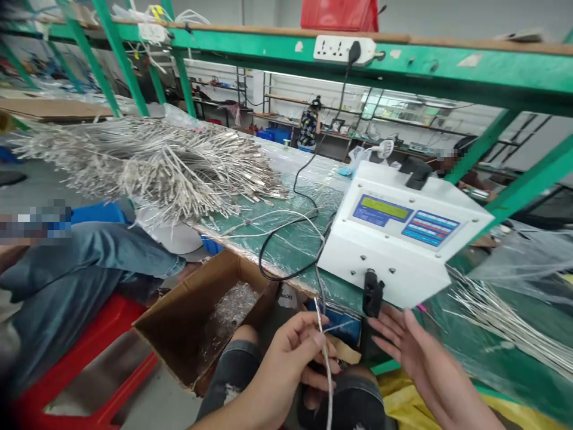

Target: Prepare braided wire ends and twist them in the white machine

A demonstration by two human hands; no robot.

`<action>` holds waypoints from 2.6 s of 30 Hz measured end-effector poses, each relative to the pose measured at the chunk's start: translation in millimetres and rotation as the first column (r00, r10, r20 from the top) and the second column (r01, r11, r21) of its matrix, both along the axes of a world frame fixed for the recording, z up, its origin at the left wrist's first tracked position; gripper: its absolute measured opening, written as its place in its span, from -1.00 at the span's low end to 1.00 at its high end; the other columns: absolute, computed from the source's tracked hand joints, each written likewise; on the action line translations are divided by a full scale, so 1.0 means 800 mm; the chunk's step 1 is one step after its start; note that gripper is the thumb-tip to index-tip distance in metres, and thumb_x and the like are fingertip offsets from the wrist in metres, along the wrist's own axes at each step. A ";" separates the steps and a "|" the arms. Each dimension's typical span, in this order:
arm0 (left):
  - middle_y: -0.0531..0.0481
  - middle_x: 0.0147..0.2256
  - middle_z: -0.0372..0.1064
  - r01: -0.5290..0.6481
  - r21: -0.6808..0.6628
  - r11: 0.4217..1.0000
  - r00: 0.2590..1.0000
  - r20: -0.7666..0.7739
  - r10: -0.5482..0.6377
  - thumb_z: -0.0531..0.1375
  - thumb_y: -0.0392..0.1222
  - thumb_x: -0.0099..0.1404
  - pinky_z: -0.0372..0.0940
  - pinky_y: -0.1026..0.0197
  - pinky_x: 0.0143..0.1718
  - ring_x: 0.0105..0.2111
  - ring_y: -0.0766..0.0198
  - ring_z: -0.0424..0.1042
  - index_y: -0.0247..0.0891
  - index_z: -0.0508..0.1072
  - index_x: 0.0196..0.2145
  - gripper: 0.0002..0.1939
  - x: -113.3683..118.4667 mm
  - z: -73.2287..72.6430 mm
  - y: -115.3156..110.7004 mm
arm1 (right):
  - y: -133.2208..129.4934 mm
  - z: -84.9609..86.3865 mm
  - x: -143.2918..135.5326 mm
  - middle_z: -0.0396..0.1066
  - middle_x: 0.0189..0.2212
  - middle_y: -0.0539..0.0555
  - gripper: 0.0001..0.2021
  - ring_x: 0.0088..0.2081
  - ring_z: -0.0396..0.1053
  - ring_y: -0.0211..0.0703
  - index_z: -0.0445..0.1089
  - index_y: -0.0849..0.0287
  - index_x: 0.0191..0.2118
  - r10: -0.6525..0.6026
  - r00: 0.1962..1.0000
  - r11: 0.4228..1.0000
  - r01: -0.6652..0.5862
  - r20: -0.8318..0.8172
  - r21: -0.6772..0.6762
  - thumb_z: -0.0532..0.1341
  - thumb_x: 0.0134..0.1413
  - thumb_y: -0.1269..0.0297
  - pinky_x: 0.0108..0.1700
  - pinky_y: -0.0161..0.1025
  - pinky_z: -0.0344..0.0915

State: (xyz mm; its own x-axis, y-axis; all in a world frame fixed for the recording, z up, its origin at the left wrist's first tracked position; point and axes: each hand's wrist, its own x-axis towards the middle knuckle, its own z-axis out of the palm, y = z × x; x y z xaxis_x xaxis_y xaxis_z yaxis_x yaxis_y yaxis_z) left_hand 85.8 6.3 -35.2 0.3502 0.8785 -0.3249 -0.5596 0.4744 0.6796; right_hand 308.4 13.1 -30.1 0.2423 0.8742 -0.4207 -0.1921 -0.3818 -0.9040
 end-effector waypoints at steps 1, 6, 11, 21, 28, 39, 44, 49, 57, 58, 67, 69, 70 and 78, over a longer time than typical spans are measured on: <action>0.05 -0.48 0.44 0.009 0.012 1.000 1.000 -0.012 -0.009 0.39 0.05 0.04 0.45 0.38 -0.57 -0.49 0.31 0.50 -0.25 0.40 -0.17 -0.52 0.002 0.000 0.001 | 0.008 0.004 -0.002 0.32 0.17 0.15 -0.51 0.13 0.37 0.06 0.42 -0.01 0.01 -0.002 0.998 1.000 0.002 -0.062 0.010 0.24 0.05 -0.19 0.04 -0.06 0.48; 0.05 -0.41 0.43 0.082 0.074 0.994 0.991 -0.116 -0.073 0.37 -0.07 0.12 0.47 0.39 -0.52 -0.42 0.31 0.51 -0.24 0.43 -0.24 -0.69 0.009 0.000 0.007 | 0.052 0.021 -0.011 0.47 -0.16 0.10 -0.74 -0.20 0.45 -0.20 0.44 0.09 -0.20 0.025 0.973 0.998 -0.011 -0.231 0.060 0.14 0.28 0.03 -0.23 -0.35 0.43; 0.10 -0.40 0.37 0.145 0.125 0.981 0.970 -0.213 -0.116 0.37 -0.10 0.14 0.49 0.38 -0.52 -0.42 0.31 0.51 -0.20 0.46 -0.28 -0.76 0.017 0.000 0.010 | 0.065 0.031 -0.011 0.46 -0.35 0.07 -0.72 -0.36 0.39 -0.22 0.43 0.15 -0.28 0.063 0.955 0.997 -0.046 -0.290 0.064 0.21 0.25 0.02 -0.29 -0.32 0.35; 0.09 -0.39 0.44 0.170 0.296 0.940 0.911 -0.412 -0.035 0.39 -0.10 0.12 0.50 0.36 -0.49 -0.43 0.29 0.53 -0.19 0.52 -0.26 -0.77 0.025 0.027 0.028 | 0.089 0.032 -0.013 0.44 -0.37 -0.01 -0.75 -0.45 0.33 -0.33 0.42 0.24 -0.20 0.008 0.956 1.000 -0.003 -0.294 0.016 0.27 0.23 0.12 -0.43 -0.38 0.21; 0.06 -0.38 0.47 0.257 0.367 0.894 0.875 -0.481 -0.054 0.38 -0.08 0.13 0.49 0.38 -0.51 -0.48 0.33 0.51 -0.19 0.54 -0.22 -0.73 0.049 0.041 0.050 | 0.094 0.033 -0.011 0.39 -0.40 -0.02 -0.74 -0.46 0.30 -0.35 0.41 0.28 -0.26 0.003 0.963 1.000 -0.004 -0.270 -0.005 0.29 0.21 0.13 -0.42 -0.38 0.23; 0.11 -0.42 0.40 0.205 0.419 0.885 0.883 -0.469 0.017 0.38 -0.03 0.12 0.49 0.37 -0.48 -0.45 0.33 0.49 -0.17 0.50 -0.25 -0.72 0.068 0.037 0.062 | 0.089 0.041 -0.012 0.34 -0.48 -0.06 -0.75 -0.53 0.22 -0.39 0.38 0.29 -0.32 0.007 0.963 0.999 0.002 -0.269 0.033 0.27 0.24 0.17 -0.50 -0.42 0.12; 0.09 -0.29 0.39 0.104 0.446 0.889 0.907 -0.408 0.099 0.39 0.00 0.10 0.53 0.32 -0.44 -0.43 0.34 0.51 -0.22 0.42 -0.40 -0.71 0.069 0.028 0.050 | 0.089 0.041 -0.014 0.35 -0.47 -0.06 -0.76 -0.55 0.20 -0.41 0.38 0.29 -0.32 -0.021 0.963 0.999 0.029 -0.268 0.027 0.28 0.23 0.18 -0.51 -0.43 0.12; 0.09 -0.24 0.36 0.058 0.445 0.894 0.917 -0.377 0.128 0.41 -0.02 0.09 0.52 0.33 -0.44 -0.43 0.35 0.52 -0.23 0.41 -0.42 -0.70 0.072 0.019 0.045 | 0.088 0.042 -0.015 0.34 -0.47 -0.06 -0.77 -0.56 0.18 -0.42 0.38 0.29 -0.31 -0.034 0.965 0.999 0.042 -0.260 0.026 0.28 0.22 0.19 -0.53 -0.44 0.10; 0.13 -0.25 0.35 0.017 0.451 0.892 0.923 -0.350 0.160 0.38 -0.05 0.13 0.50 0.36 -0.41 -0.40 0.36 0.54 -0.22 0.40 -0.42 -0.74 0.080 0.010 0.042 | 0.089 0.035 -0.014 0.41 -0.45 -0.03 -0.72 -0.54 0.21 -0.38 0.43 0.24 -0.29 -0.026 0.965 0.996 0.048 -0.261 0.079 0.33 0.13 0.09 -0.48 -0.39 0.09; 0.13 -0.25 0.35 0.016 0.454 0.891 0.923 -0.350 0.162 0.37 -0.04 0.13 0.50 0.35 -0.40 -0.40 0.35 0.54 -0.21 0.41 -0.41 -0.74 0.080 0.010 0.042 | 0.086 0.034 -0.014 0.42 -0.44 -0.02 -0.71 -0.53 0.24 -0.36 0.44 0.22 -0.28 -0.020 0.966 0.994 0.046 -0.257 0.095 0.33 0.12 0.06 -0.48 -0.38 0.10; 0.09 -0.35 0.48 0.046 0.540 0.840 0.876 -0.426 0.226 0.34 -0.08 0.20 0.35 0.41 -0.26 -0.33 0.39 0.45 -0.20 0.49 -0.34 -0.83 0.073 0.002 0.048 | -0.021 -0.013 -0.053 0.34 -0.46 -0.03 -0.55 -0.42 0.28 -0.28 0.36 0.18 -0.31 -0.011 0.998 0.947 0.029 -0.061 0.321 0.26 0.07 -0.19 -0.38 -0.34 0.22; 0.08 -0.33 0.47 0.058 0.573 0.818 0.852 -0.455 0.259 0.31 -0.06 0.23 0.30 0.40 -0.24 -0.31 0.39 0.42 -0.21 0.50 -0.38 -0.83 0.068 0.003 0.051 | -0.033 -0.018 -0.062 0.25 -0.54 -0.08 -0.59 -0.51 0.18 -0.32 0.33 0.18 -0.35 -0.028 1.000 0.932 0.030 -0.012 0.361 0.26 0.10 -0.13 -0.47 -0.37 0.15; 0.08 -0.32 0.47 0.060 0.590 0.805 0.839 -0.467 0.280 0.30 -0.06 0.24 0.28 0.39 -0.23 -0.31 0.39 0.41 -0.21 0.51 -0.39 -0.83 0.066 0.004 0.052 | -0.034 -0.019 -0.066 0.22 -0.56 -0.09 -0.61 -0.54 0.15 -0.33 0.32 0.18 -0.37 -0.035 0.999 0.926 0.030 0.006 0.377 0.24 0.13 -0.10 -0.50 -0.37 0.12; 0.09 -0.39 0.43 0.086 0.666 0.741 0.795 -0.494 0.351 0.30 -0.10 0.24 0.19 0.33 -0.29 -0.37 0.37 0.33 -0.22 0.51 -0.44 -0.83 0.058 0.006 0.061 | -0.030 -0.010 -0.089 0.14 -0.60 -0.10 -0.66 -0.59 0.04 -0.37 0.25 0.18 -0.46 -0.204 0.974 0.889 0.140 0.103 0.436 0.19 0.19 0.03 -0.52 -0.36 0.05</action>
State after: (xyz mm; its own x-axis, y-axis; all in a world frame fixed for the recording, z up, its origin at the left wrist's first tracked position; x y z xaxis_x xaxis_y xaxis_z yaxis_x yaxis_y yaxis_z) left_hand 132.2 54.9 -30.2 0.1594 0.9599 0.2305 0.0034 -0.2340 0.9722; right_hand 236.9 -11.1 -38.0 0.4345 0.9002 0.0297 -0.0777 0.0703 -0.9945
